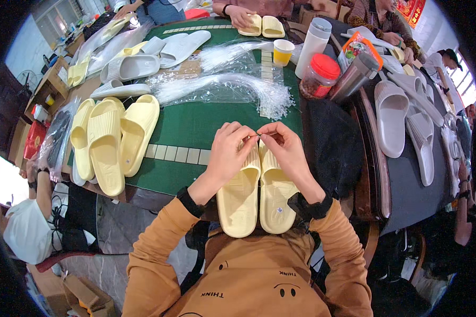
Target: Inspecting and trimming manufactured slippers to prepare them for packaging.
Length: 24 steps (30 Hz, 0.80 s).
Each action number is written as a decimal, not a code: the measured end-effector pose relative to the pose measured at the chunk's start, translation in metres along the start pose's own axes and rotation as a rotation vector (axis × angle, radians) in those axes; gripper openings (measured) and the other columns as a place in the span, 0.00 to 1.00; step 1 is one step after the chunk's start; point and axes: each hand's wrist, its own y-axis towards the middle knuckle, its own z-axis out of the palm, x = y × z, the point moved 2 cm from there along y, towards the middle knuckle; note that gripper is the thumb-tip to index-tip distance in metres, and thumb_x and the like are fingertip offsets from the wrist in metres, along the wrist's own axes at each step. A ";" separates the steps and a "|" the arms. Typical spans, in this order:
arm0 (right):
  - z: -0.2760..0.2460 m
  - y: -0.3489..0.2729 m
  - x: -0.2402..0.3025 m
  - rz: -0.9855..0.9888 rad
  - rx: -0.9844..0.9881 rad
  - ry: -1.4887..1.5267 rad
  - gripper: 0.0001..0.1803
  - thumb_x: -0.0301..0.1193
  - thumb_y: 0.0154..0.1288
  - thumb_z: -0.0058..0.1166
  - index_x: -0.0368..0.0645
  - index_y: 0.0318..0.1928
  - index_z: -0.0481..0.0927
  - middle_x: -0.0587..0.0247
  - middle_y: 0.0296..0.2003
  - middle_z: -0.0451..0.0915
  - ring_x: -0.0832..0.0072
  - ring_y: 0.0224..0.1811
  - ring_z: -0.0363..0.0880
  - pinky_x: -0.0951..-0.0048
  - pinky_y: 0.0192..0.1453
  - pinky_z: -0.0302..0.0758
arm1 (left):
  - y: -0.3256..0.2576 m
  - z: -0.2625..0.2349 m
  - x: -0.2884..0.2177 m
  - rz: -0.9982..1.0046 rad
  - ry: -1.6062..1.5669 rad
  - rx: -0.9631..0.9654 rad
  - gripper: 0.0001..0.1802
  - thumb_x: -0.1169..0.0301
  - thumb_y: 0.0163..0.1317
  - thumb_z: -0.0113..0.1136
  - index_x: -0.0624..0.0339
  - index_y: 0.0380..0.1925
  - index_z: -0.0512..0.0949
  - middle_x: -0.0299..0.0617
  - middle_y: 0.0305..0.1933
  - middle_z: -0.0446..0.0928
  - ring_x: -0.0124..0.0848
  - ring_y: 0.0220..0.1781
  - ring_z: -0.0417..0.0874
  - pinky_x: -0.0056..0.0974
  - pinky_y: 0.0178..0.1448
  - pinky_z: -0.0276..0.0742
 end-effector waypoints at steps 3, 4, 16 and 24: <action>-0.001 -0.001 0.001 0.026 -0.051 0.086 0.06 0.23 0.67 0.55 0.36 0.43 0.80 0.70 0.33 0.80 0.86 0.33 0.73 0.81 0.39 0.71 | -0.001 0.001 0.001 0.005 0.010 -0.018 0.04 0.71 0.59 0.63 0.60 0.32 0.80 0.42 0.34 0.77 0.44 0.41 0.75 0.45 0.47 0.69; -0.003 -0.001 0.001 0.028 -0.060 0.131 0.06 0.23 0.68 0.55 0.36 0.43 0.80 0.70 0.34 0.80 0.87 0.34 0.73 0.82 0.40 0.71 | 0.000 0.002 0.000 0.009 0.015 -0.025 0.04 0.72 0.59 0.62 0.60 0.32 0.80 0.42 0.34 0.77 0.44 0.41 0.75 0.45 0.47 0.69; -0.004 -0.002 0.003 0.016 -0.091 0.294 0.07 0.23 0.68 0.57 0.36 0.45 0.81 0.71 0.38 0.80 0.86 0.38 0.75 0.83 0.44 0.72 | -0.004 0.001 0.004 -0.045 0.059 0.012 0.04 0.76 0.62 0.58 0.64 0.35 0.78 0.48 0.36 0.78 0.47 0.43 0.78 0.45 0.47 0.73; -0.005 0.001 -0.005 -0.056 -0.101 0.170 0.12 0.22 0.67 0.57 0.36 0.51 0.82 0.66 0.40 0.80 0.83 0.40 0.79 0.80 0.46 0.74 | -0.001 0.001 0.004 -0.032 -0.035 0.024 0.05 0.78 0.62 0.57 0.64 0.39 0.78 0.47 0.38 0.78 0.44 0.46 0.80 0.41 0.50 0.74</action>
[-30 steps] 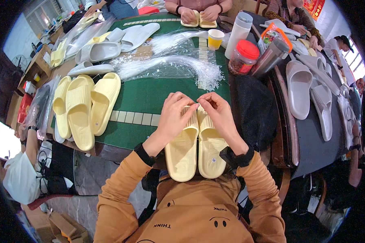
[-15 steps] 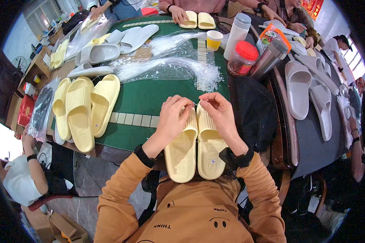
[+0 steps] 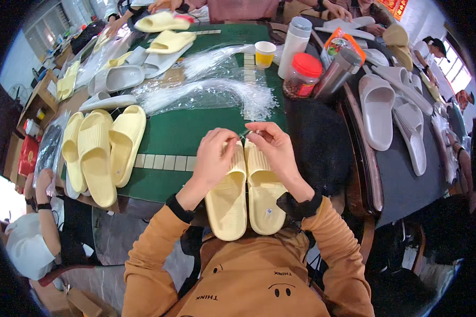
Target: Inspecting and trimming manufactured slippers to prepare them for packaging.
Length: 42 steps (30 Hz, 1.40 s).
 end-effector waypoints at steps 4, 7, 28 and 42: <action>-0.008 0.002 0.012 0.127 -0.057 0.264 0.15 0.30 0.75 0.49 0.34 0.53 0.80 0.62 0.42 0.80 0.76 0.46 0.82 0.75 0.53 0.79 | -0.002 -0.005 -0.005 -0.065 -0.003 -0.141 0.14 0.80 0.63 0.55 0.63 0.49 0.76 0.49 0.47 0.77 0.43 0.50 0.79 0.40 0.54 0.74; -0.031 0.010 0.019 0.136 -0.136 0.365 0.17 0.36 0.77 0.46 0.35 0.53 0.78 0.62 0.42 0.79 0.75 0.47 0.80 0.69 0.55 0.81 | 0.003 -0.007 -0.016 0.048 0.008 -0.134 0.18 0.81 0.62 0.55 0.63 0.53 0.74 0.50 0.52 0.74 0.46 0.54 0.76 0.44 0.58 0.72; -0.221 -0.070 0.260 -0.690 -0.952 -1.302 0.15 0.33 0.77 0.45 0.39 0.51 0.83 0.60 0.46 0.84 0.74 0.49 0.79 0.70 0.58 0.72 | -0.091 -0.024 -0.070 0.120 0.242 0.264 0.26 0.73 0.56 0.65 0.52 0.58 0.77 0.53 0.54 0.71 0.51 0.54 0.73 0.49 0.57 0.71; -0.379 -0.033 0.152 0.158 -0.430 -1.463 0.31 0.35 0.57 0.60 0.54 0.64 0.74 0.41 0.51 0.80 0.48 0.58 0.77 0.57 0.63 0.71 | -0.081 0.004 -0.068 0.196 0.571 0.378 0.32 0.60 0.55 0.68 0.53 0.61 0.73 0.51 0.50 0.72 0.49 0.51 0.69 0.49 0.54 0.68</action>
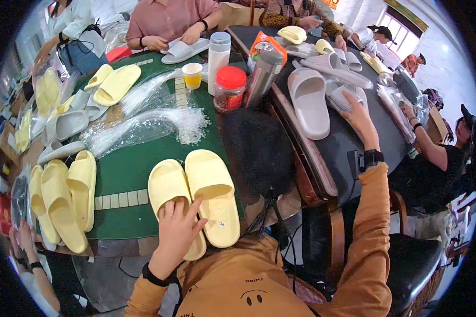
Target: Inspecting and trimming manufactured slippers to prepare them for packaging.
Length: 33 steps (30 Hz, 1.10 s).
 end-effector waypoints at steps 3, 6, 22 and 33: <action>-0.002 -0.009 0.026 -0.047 -0.176 0.054 0.28 0.30 0.58 0.57 0.49 0.62 0.76 0.42 0.47 0.82 0.50 0.50 0.81 0.60 0.56 0.75 | 0.002 -0.002 0.000 0.009 -0.039 -0.051 0.30 0.61 0.55 0.68 0.56 0.57 0.73 0.50 0.47 0.73 0.49 0.50 0.70 0.50 0.54 0.68; -0.019 -0.024 0.057 0.119 -0.158 0.059 0.24 0.30 0.59 0.56 0.49 0.58 0.80 0.44 0.38 0.83 0.51 0.39 0.82 0.60 0.48 0.77 | -0.006 -0.005 0.007 0.037 -0.053 -0.052 0.30 0.61 0.54 0.69 0.57 0.57 0.73 0.50 0.46 0.73 0.49 0.50 0.70 0.50 0.54 0.68; -0.062 -0.091 0.041 -0.140 -0.422 0.103 0.20 0.34 0.78 0.44 0.44 0.65 0.74 0.61 0.61 0.77 0.77 0.59 0.74 0.73 0.64 0.69 | -0.057 -0.063 0.063 -0.256 -0.066 -0.309 0.27 0.68 0.56 0.65 0.56 0.57 0.75 0.47 0.50 0.74 0.48 0.55 0.70 0.49 0.59 0.67; -0.091 -0.113 0.049 -0.093 -0.461 0.130 0.20 0.26 0.73 0.49 0.42 0.63 0.77 0.65 0.56 0.80 0.84 0.41 0.75 0.82 0.44 0.71 | -0.063 -0.175 0.240 -0.589 0.678 -0.473 0.20 0.62 0.64 0.60 0.67 0.48 0.78 0.55 0.52 0.78 0.50 0.57 0.76 0.50 0.65 0.67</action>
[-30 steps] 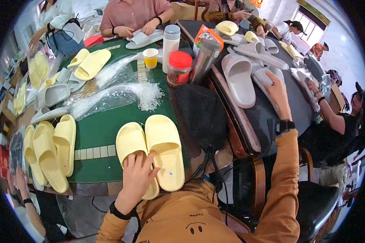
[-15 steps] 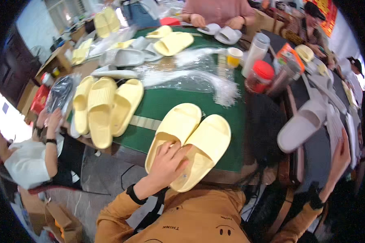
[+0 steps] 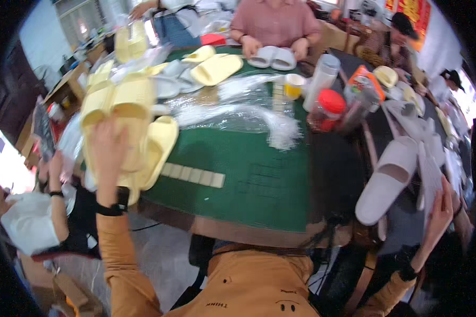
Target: Inspecting and trimming manufactured slippers to prepare them for packaging.
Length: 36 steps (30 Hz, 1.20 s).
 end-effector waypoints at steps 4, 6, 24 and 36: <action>-0.005 -0.006 0.037 0.193 -0.072 0.224 0.19 0.26 0.71 0.51 0.41 0.61 0.79 0.75 0.47 0.81 0.93 0.23 0.58 0.87 0.23 0.55 | 0.003 0.052 0.085 -0.086 -0.048 0.263 0.22 0.62 0.67 0.57 0.64 0.55 0.76 0.54 0.53 0.80 0.51 0.55 0.78 0.47 0.61 0.72; -0.014 -0.005 0.056 0.259 -0.042 0.311 0.19 0.25 0.71 0.52 0.42 0.60 0.80 0.76 0.44 0.81 0.93 0.22 0.58 0.87 0.23 0.55 | 0.014 0.038 0.076 -0.207 -0.201 0.420 0.21 0.63 0.68 0.55 0.67 0.55 0.76 0.58 0.54 0.79 0.51 0.57 0.79 0.45 0.63 0.71; -0.098 0.233 0.053 0.110 0.278 -0.101 0.18 0.32 0.67 0.55 0.37 0.53 0.83 0.70 0.25 0.78 0.87 0.15 0.63 0.84 0.21 0.61 | 0.003 -0.029 -0.156 0.130 -0.841 0.295 0.14 0.81 0.63 0.55 0.67 0.49 0.78 0.51 0.58 0.76 0.48 0.61 0.76 0.44 0.66 0.68; 0.109 0.394 -0.083 -0.222 -0.030 -0.269 0.20 0.42 0.66 0.54 0.40 0.50 0.82 0.48 0.52 0.81 0.57 0.53 0.81 0.56 0.61 0.74 | -0.042 -0.039 -0.177 0.114 -0.878 0.462 0.09 0.79 0.66 0.57 0.66 0.45 0.81 0.50 0.53 0.81 0.44 0.55 0.81 0.42 0.58 0.76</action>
